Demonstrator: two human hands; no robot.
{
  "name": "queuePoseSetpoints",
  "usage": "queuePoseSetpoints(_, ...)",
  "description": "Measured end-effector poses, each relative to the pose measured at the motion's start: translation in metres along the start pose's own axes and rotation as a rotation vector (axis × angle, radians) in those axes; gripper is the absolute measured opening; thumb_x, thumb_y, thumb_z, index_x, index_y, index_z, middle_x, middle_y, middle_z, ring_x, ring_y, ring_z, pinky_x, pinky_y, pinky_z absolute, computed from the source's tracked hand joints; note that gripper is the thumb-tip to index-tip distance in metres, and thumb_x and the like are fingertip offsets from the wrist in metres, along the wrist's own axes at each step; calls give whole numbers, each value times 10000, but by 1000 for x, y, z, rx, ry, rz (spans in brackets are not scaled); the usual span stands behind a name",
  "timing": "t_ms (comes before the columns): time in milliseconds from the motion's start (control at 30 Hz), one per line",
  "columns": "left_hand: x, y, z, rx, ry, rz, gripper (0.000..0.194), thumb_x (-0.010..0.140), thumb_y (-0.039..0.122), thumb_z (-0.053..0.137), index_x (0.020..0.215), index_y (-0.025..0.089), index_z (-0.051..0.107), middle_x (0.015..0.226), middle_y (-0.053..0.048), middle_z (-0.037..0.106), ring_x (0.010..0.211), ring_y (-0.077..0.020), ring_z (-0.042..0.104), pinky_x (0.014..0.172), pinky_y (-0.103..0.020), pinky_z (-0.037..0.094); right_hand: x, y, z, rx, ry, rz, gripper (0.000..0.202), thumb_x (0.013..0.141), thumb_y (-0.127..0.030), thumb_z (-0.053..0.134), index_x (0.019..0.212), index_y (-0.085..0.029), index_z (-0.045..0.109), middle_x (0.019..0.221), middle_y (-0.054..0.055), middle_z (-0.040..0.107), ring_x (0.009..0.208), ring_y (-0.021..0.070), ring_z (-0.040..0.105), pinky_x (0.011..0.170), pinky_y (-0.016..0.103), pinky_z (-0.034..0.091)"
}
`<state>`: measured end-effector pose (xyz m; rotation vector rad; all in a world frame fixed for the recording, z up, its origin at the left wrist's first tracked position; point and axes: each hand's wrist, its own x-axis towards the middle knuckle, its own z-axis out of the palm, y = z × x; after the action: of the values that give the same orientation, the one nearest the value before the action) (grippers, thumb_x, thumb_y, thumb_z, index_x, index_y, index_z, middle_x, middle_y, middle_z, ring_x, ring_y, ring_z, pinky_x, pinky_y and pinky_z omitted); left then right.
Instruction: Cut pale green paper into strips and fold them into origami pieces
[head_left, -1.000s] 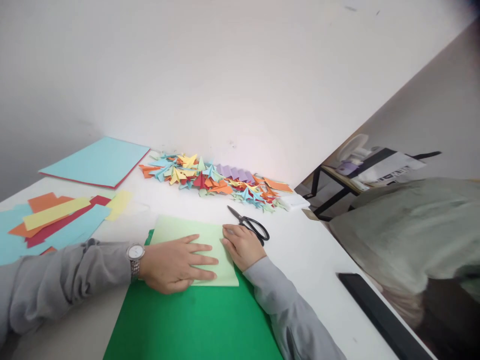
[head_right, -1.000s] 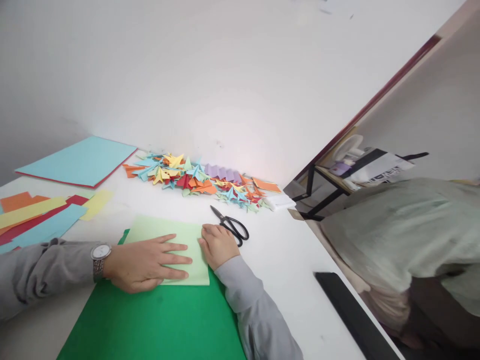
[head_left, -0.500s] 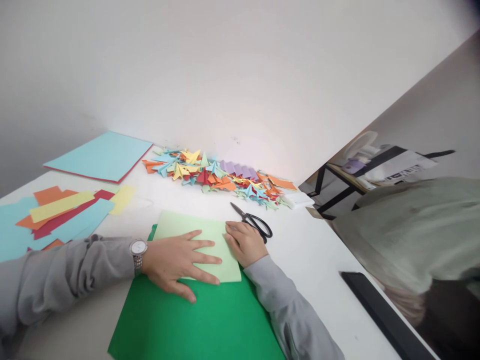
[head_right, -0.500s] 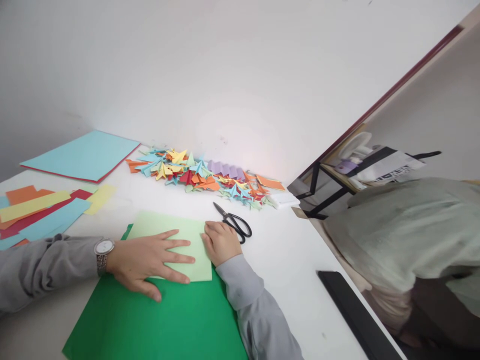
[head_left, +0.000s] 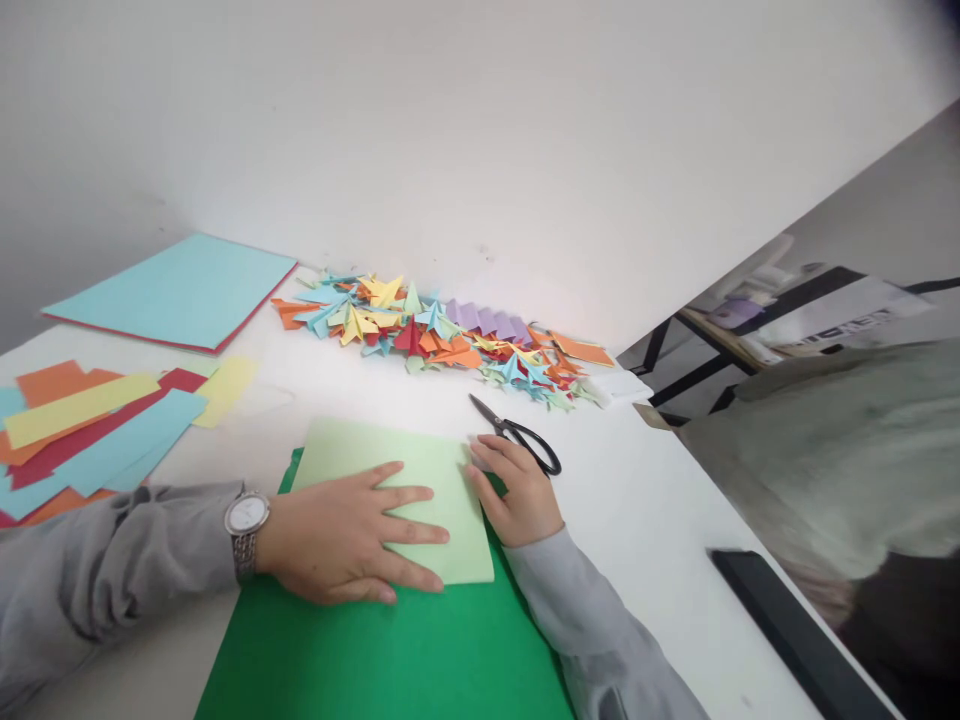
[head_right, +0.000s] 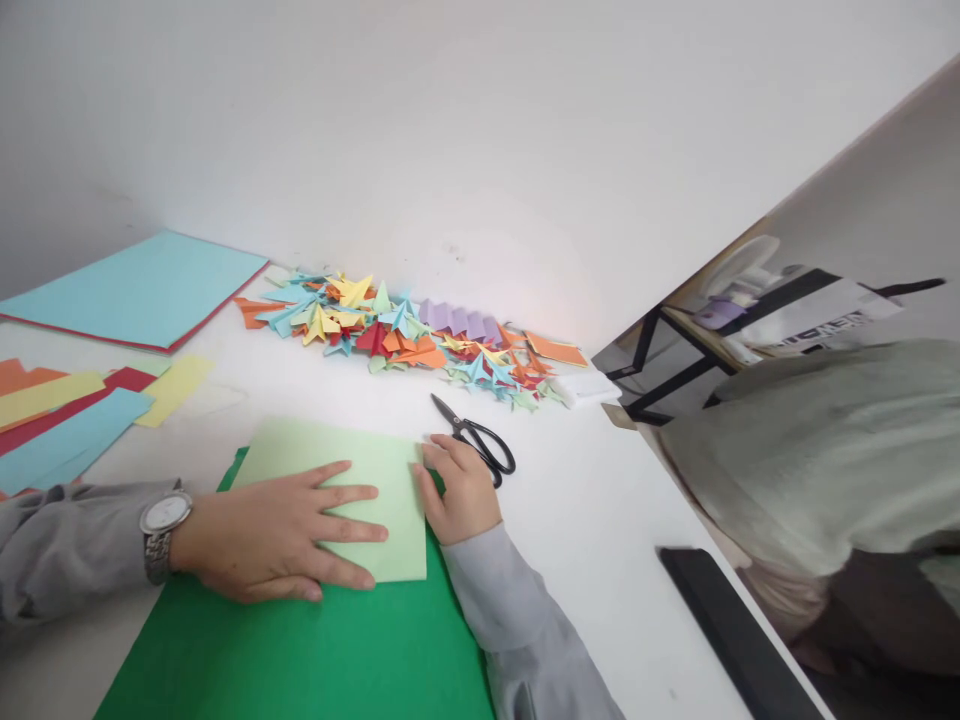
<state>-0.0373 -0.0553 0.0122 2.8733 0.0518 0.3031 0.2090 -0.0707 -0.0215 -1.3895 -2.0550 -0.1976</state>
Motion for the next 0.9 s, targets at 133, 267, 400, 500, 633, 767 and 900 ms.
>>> queuePoseSetpoints(133,1,-1,0,-17,17,-2,364,827,355,452,1189,355,484,1292,1,471,1256,-262,307,1023,-519,192,-1,-4,-3,4,-36,-3,185,800,-239,490,832,-172,659,933,112,644,864,217,585,771,395,489)
queuePoseSetpoints(267,2,-1,-1,-9,13,-5,361,832,372,438,1189,349,483,1295,6,466,1254,-267,304,1022,-513,189,-3,-5,-1,1,-92,-1,180,796,-245,500,803,-175,666,936,111,649,861,225,584,767,411,480)
queuePoseSetpoints(400,2,0,-1,36,-9,-14,325,848,343,410,1158,334,507,1278,1,478,1237,-266,321,1016,-492,192,-3,-9,-2,-10,-87,-18,182,795,-256,505,833,-164,657,959,129,638,884,234,578,767,418,471)
queuePoseSetpoints(500,1,1,0,63,5,-14,294,849,335,409,1099,273,551,1215,-41,524,1171,-242,395,985,-431,255,2,-14,-7,32,-73,-97,187,789,-266,518,877,-160,645,977,129,633,914,234,569,778,409,461)
queuePoseSetpoints(633,-2,0,4,110,47,1,274,848,335,419,1055,238,571,1190,-62,540,1122,-216,433,962,-398,276,8,-30,-21,60,-96,-243,154,777,-255,533,875,-195,635,954,75,657,994,239,537,893,451,372)
queuePoseSetpoints(767,-4,-13,2,213,47,-10,282,866,332,390,1069,234,559,1213,-66,519,1139,-209,421,970,-406,263,9,-54,-28,-20,-24,-234,157,781,-233,520,895,-216,627,958,48,665,1037,249,514,970,498,248)
queuePoseSetpoints(900,-4,-31,-5,328,36,-75,278,869,341,380,995,209,589,1040,-69,591,1057,-222,468,868,-374,360,15,-70,-10,-16,-196,-285,285,802,-308,495,1026,-159,591,1025,87,640,981,235,534,880,405,375)
